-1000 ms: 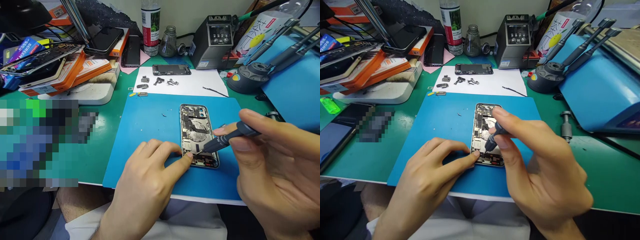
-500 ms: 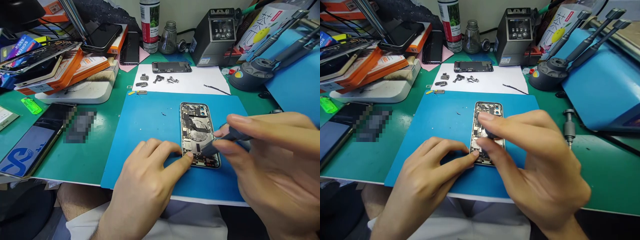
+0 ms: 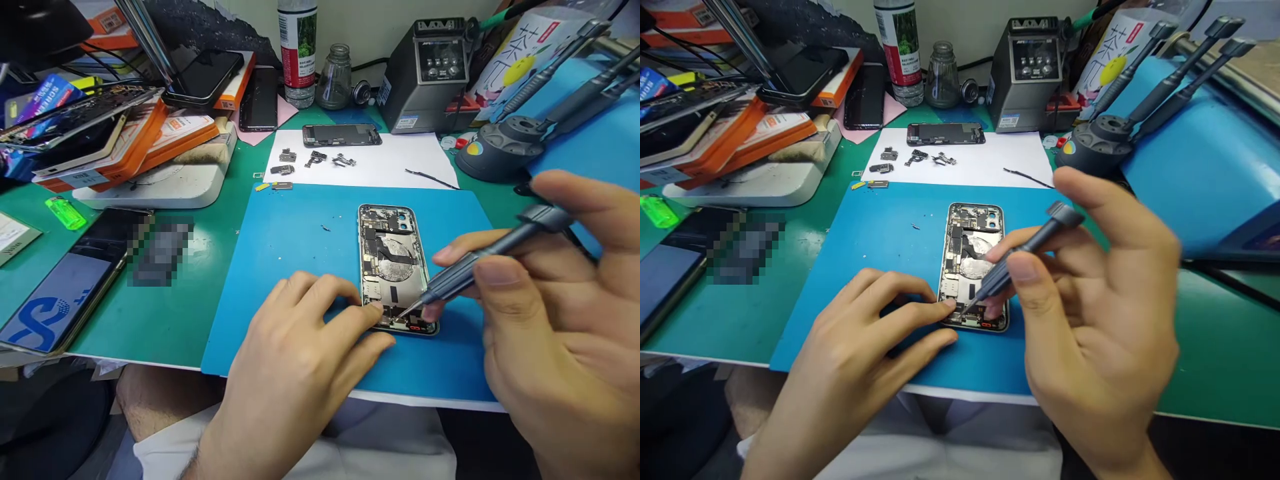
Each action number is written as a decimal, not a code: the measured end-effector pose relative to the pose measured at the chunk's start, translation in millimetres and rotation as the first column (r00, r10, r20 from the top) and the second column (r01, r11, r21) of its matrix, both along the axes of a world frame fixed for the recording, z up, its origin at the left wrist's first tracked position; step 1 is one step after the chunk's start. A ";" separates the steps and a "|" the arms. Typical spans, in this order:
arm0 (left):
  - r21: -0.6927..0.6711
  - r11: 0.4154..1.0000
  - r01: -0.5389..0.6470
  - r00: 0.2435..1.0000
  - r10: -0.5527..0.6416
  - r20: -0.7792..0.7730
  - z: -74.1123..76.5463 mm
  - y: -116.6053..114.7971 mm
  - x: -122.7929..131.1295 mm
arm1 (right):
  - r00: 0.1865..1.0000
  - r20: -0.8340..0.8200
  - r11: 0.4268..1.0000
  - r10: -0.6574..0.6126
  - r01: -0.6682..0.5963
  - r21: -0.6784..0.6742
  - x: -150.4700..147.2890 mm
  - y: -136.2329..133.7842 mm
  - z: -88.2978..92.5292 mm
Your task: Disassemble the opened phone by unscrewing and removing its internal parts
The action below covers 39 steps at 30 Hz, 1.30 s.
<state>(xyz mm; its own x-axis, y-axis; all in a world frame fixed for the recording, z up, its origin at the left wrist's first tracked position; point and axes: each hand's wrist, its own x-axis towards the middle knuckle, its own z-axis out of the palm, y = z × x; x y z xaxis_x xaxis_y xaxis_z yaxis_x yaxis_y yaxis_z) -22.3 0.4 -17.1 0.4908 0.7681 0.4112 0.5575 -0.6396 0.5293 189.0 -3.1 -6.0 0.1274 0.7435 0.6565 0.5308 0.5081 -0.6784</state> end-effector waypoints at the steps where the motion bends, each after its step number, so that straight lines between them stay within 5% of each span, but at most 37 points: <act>1: -0.003 1.000 -0.004 1.000 0.004 0.003 0.2 0.1 0.5 | 1.000 0.004 0.999 0.001 -0.001 -0.033 0.1 -0.7 0.4; 8: 0.067 0.997 -0.031 0.999 0.032 -0.018 -0.9 -0.7 2.3 | 0.999 -0.019 0.991 0.032 -0.034 -0.131 -6.4 -3.6 4.2; 15: 0.080 0.996 -0.040 0.998 0.043 -0.034 0.8 -2.5 3.1 | 0.993 0.079 0.995 0.083 -0.078 -0.056 -4.8 3.6 8.1; 25: 0.065 0.997 -0.035 0.999 0.037 -0.035 2.4 -2.4 2.6 | 0.996 -0.066 0.987 0.068 -0.077 -0.142 2.7 -5.3 -4.7; 39: 0.067 0.997 -0.049 0.998 0.051 -0.038 1.6 -1.4 2.8 | 0.995 -0.092 0.972 0.027 -0.047 -0.229 -8.6 -9.0 4.1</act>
